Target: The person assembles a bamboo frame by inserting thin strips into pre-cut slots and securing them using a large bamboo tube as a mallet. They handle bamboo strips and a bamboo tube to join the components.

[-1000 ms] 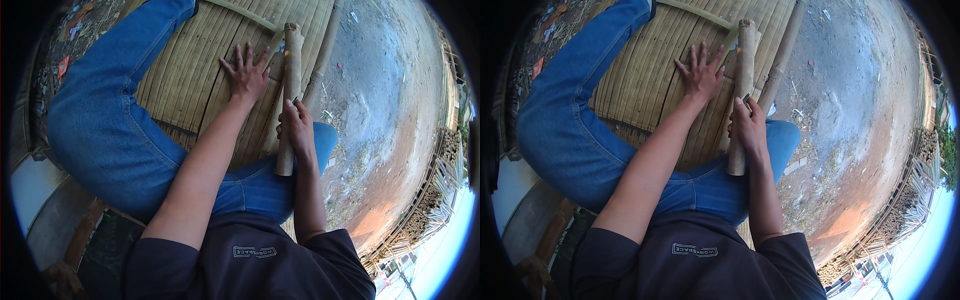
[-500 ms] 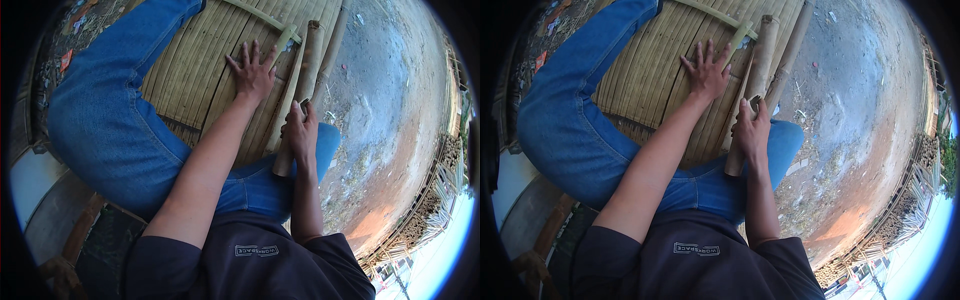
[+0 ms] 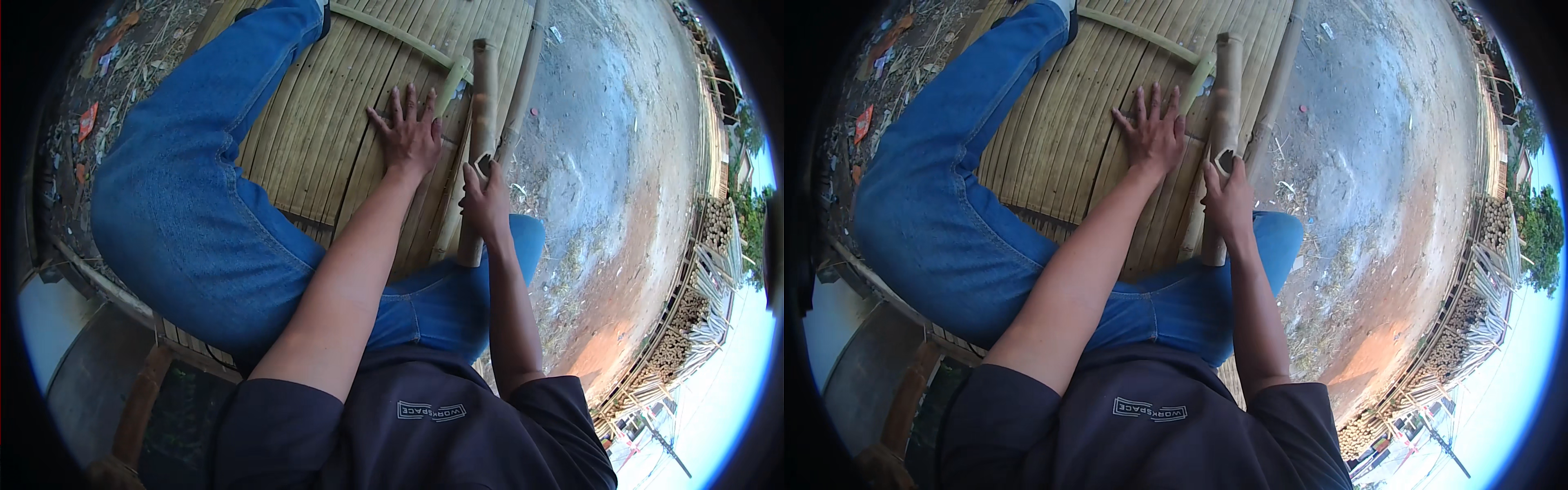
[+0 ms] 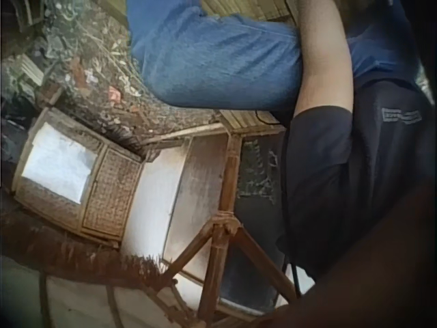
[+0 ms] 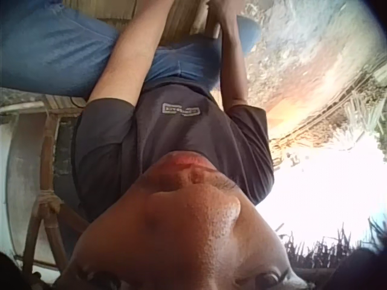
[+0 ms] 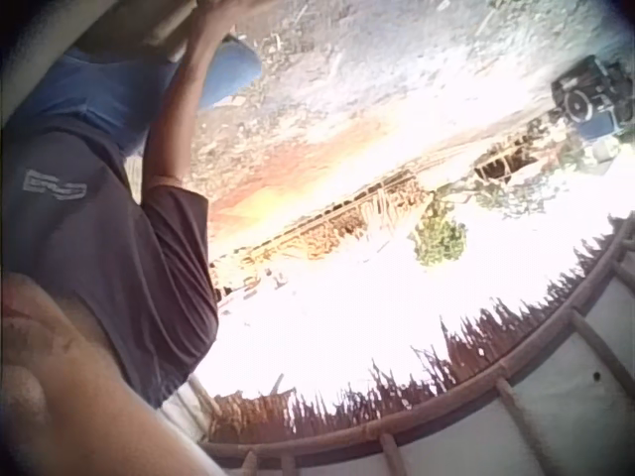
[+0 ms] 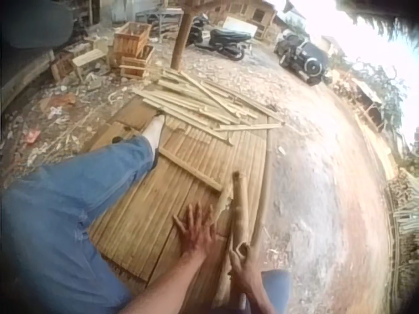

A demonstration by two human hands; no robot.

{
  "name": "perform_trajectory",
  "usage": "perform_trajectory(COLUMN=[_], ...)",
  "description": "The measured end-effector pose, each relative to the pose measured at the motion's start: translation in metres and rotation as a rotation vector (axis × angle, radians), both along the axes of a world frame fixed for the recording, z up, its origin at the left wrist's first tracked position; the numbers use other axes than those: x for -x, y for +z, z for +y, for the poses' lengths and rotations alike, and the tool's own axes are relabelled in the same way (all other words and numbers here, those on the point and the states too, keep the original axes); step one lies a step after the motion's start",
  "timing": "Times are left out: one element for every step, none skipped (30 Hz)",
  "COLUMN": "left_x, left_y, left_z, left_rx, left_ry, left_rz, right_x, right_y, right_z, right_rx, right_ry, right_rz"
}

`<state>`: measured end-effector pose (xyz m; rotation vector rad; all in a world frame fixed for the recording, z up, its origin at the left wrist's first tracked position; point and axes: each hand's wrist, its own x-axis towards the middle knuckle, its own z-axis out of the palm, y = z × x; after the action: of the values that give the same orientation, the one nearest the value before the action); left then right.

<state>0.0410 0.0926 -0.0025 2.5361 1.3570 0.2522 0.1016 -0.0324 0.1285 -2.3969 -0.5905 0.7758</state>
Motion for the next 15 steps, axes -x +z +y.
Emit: perform_trajectory(left_x=[0.000, -0.002, -0.001, -0.001, 0.001, 0.000, -0.003, -0.001, 0.000, 0.001, -0.001, -0.001, -0.001, -0.002, -0.001], left_y=[0.003, 0.008, 0.010, 0.013, 0.015, 0.017, 0.019, 0.019, 0.020, 0.020, 0.020, 0.019, 0.018, 0.016, 0.015], left_z=[-0.001, -0.004, 0.000, -0.005, -0.007, -0.007, -0.001, 0.000, -0.001, -0.002, -0.002, -0.002, -0.002, -0.001, -0.001], left_rx=[0.028, 0.056, 0.075, 0.085, 0.094, 0.099, 0.090, 0.082, 0.077, 0.071, 0.073, 0.072, 0.072, 0.060, 0.049], left_ry=[-0.006, -0.012, -0.003, -0.019, -0.012, -0.014, -0.011, -0.014, -0.019, -0.023, -0.024, -0.019, -0.012, -0.011, -0.012], left_rz=[-0.019, -0.037, -0.043, -0.031, -0.022, -0.021, -0.028, -0.012, 0.003, 0.018, 0.016, 0.021, 0.027, 0.005, -0.010], right_x=[-0.001, -0.006, -0.005, 0.002, 0.005, 0.005, 0.001, -0.004, -0.010, -0.019, -0.029, -0.032, -0.034, -0.036, -0.036], right_y=[-0.014, -0.028, -0.029, -0.014, 0.003, 0.016, 0.024, 0.028, 0.033, 0.032, 0.028, 0.027, 0.025, 0.025, 0.023], right_z=[0.004, -0.001, 0.004, 0.012, 0.023, 0.028, 0.034, 0.034, 0.032, 0.028, 0.022, 0.022, 0.019, 0.016, 0.013], right_rx=[0.068, -0.020, -0.090, -0.137, -0.183, -0.265, -0.342, -0.346, -0.348, -0.352, -0.356, -0.361, -0.348, -0.334, -0.319], right_ry=[0.029, 0.080, 0.053, -0.024, -0.101, -0.112, -0.119, -0.157, -0.195, -0.200, -0.204, -0.204, -0.230, -0.254, -0.281], right_rz=[0.044, -0.114, -0.143, -0.099, -0.055, -0.024, 0.014, 0.042, 0.068, 0.070, 0.072, 0.083, 0.104, 0.127, 0.155])
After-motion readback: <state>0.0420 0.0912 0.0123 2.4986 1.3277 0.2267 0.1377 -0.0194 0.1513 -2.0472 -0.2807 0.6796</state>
